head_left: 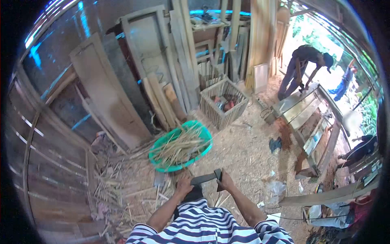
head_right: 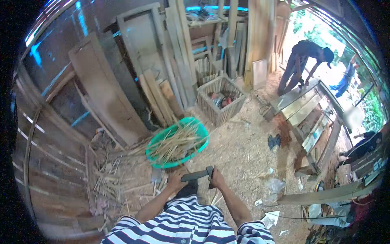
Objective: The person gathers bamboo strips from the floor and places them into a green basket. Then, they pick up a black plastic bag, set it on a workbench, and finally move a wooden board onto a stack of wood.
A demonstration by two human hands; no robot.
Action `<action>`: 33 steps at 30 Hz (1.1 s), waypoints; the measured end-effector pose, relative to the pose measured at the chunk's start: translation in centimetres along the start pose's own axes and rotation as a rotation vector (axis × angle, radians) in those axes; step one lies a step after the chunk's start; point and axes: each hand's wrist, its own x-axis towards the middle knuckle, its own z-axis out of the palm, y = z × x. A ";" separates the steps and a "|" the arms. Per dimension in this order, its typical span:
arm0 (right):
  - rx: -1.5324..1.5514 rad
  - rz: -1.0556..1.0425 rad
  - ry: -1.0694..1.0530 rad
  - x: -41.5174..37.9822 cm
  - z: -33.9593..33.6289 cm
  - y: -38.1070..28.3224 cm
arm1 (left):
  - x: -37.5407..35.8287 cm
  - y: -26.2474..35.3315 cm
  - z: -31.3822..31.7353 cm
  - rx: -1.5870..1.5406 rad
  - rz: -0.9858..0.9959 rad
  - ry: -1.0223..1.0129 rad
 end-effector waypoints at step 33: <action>-0.058 -0.432 -0.099 55.8 -42.5 15.4 | 61.2 16.4 3.5 0.141 -0.264 0.338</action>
